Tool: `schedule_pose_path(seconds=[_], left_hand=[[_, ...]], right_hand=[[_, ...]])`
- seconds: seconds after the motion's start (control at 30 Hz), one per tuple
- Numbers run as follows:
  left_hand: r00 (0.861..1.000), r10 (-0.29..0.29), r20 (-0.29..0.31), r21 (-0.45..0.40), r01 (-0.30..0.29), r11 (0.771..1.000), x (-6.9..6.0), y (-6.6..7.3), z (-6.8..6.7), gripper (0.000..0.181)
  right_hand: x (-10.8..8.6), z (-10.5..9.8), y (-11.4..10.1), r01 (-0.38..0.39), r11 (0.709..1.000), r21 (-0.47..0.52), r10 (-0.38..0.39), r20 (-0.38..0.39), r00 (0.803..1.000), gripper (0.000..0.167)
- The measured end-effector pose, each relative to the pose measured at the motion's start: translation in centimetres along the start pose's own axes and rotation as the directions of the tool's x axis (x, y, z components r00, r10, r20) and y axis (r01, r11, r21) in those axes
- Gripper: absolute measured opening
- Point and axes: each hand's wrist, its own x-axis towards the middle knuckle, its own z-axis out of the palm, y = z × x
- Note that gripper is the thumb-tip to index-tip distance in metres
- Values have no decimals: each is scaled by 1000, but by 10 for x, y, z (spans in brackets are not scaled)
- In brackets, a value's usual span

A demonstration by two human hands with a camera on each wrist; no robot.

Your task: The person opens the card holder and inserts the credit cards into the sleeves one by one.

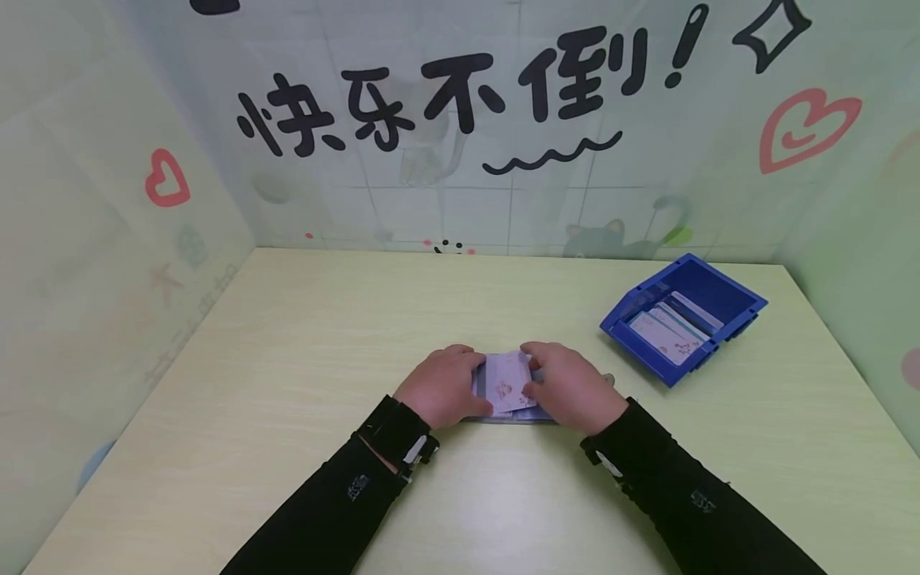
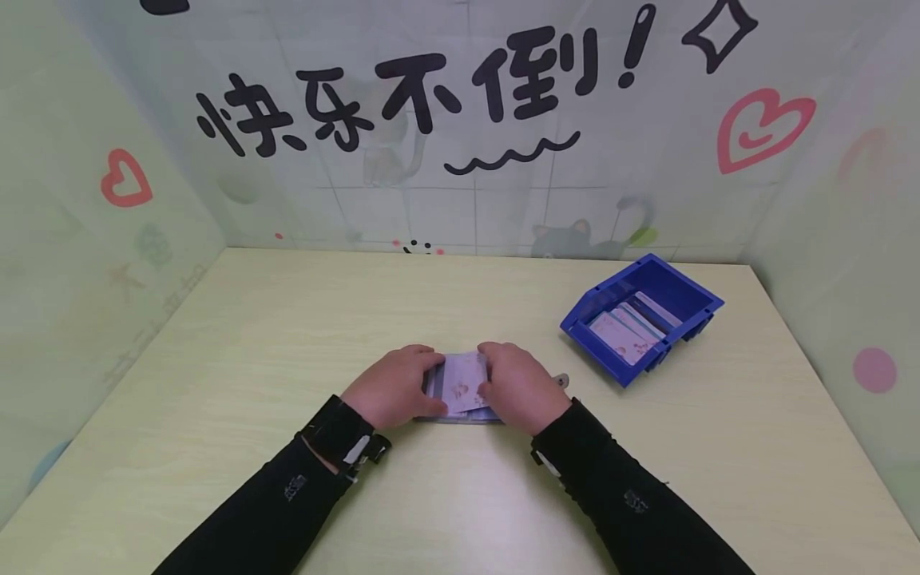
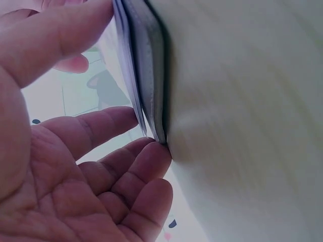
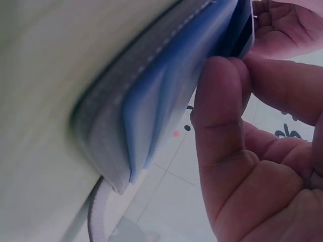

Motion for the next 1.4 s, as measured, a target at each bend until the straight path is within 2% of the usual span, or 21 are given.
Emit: schedule_pose_path(seconds=[0.27, 0.6, 0.93, 1.4], left_hand=[[1000, -2, 2, 2, 2, 1000, 0, 1, -1, 72], [1000, -2, -2, 6, 2, 1000, 0, 1, 0, 73], [1000, 3, -3, 18, -3, 1000, 1, 0, 0, 74], [1000, 9, -15, -18, -9, 1000, 1, -1, 2, 70]], right_hand=[[0, 3, -1, 28, 1000, -12, -28, 1, 1000, 61], [0, 4, -2, 2, 1000, -7, -2, 17, 1000, 60], [-2, 6, -3, 45, 999, -2, -45, -3, 999, 56], [-4, 9, -4, 82, 996, 28, -82, 1, 997, 56]])
